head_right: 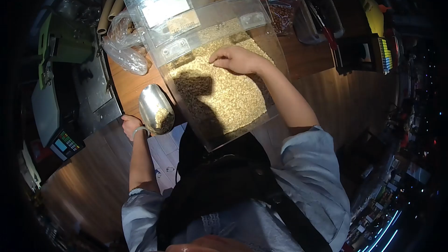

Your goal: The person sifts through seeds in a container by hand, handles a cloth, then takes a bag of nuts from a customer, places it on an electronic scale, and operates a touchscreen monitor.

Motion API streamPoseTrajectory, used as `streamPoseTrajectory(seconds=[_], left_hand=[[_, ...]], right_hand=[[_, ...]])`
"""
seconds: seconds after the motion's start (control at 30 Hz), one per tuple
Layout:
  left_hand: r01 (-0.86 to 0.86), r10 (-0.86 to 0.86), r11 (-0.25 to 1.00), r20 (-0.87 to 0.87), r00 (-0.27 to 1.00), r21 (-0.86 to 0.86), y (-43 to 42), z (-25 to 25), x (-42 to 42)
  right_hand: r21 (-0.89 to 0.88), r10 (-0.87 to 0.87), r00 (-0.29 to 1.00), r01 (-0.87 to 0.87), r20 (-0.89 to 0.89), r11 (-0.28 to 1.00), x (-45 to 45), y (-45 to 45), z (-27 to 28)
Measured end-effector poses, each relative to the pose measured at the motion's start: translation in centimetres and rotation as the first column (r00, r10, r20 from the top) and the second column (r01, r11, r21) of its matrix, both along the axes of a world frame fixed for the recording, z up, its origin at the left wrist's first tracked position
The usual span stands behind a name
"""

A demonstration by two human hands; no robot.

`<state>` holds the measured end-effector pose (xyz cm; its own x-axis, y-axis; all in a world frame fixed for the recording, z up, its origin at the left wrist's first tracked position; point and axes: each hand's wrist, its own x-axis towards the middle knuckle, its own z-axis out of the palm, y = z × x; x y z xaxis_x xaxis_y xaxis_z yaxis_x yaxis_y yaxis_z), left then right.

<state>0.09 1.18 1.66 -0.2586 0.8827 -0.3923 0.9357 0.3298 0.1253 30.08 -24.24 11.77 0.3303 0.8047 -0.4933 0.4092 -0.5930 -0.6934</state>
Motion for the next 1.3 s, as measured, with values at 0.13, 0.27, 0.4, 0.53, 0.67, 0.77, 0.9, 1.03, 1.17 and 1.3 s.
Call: streamPoseTrajectory(seconds=[0.13,0.27,0.4,0.53,0.67,0.77,0.9,1.03,1.17,1.3], left_hand=[[-0.001,0.0,1.0,0.018,1.0,0.014,-0.1,0.1,0.1],[-0.003,0.003,1.0,-0.008,1.0,0.015,0.2,-0.5,-0.1],[-0.014,0.014,1.0,-0.018,1.0,0.017,0.1,-0.5,0.1],[-0.014,0.014,1.0,-0.016,1.0,0.025,0.1,-0.6,0.0],[-0.014,0.014,1.0,-0.005,1.0,0.017,0.0,-0.3,0.1],[-0.012,0.013,1.0,-0.004,1.0,0.016,0.0,-0.3,0.1],[-0.025,0.025,0.999,0.001,1.0,0.034,0.1,-0.6,0.0],[-0.024,0.024,0.999,0.009,1.0,0.037,0.1,-0.8,-0.3],[-0.004,0.003,0.999,0.015,1.0,0.04,0.2,-0.9,-0.3],[0.006,-0.007,0.999,0.019,1.0,0.042,0.0,-0.3,-0.1]], right_hand=[[0.256,-0.495,0.828,0.435,0.264,0.863,5.2,-0.3,-5.7],[0.009,-0.293,0.846,0.323,0.446,0.947,11.9,1.2,-13.1],[0.133,-0.307,0.855,0.277,0.418,0.952,11.1,1.9,-13.6],[0.144,-0.469,0.881,0.458,0.059,0.877,9.1,3.0,-12.1],[0.129,-0.518,0.839,0.539,-0.165,0.832,6.8,5.1,-10.7],[0.117,-0.423,0.871,0.461,-0.251,0.88,4.9,6.4,-9.0],[0.217,-0.29,0.918,0.351,-0.27,0.911,1.8,7.9,-5.6],[0.053,-0.13,0.985,0.136,-0.11,0.989,-1.8,6.4,-2.9],[0.21,0.081,0.997,-0.079,-0.003,0.974,-4.3,2.6,-1.6],[0.257,-0.103,0.993,0.115,-0.063,0.959,-6.3,-1.4,1.0]])
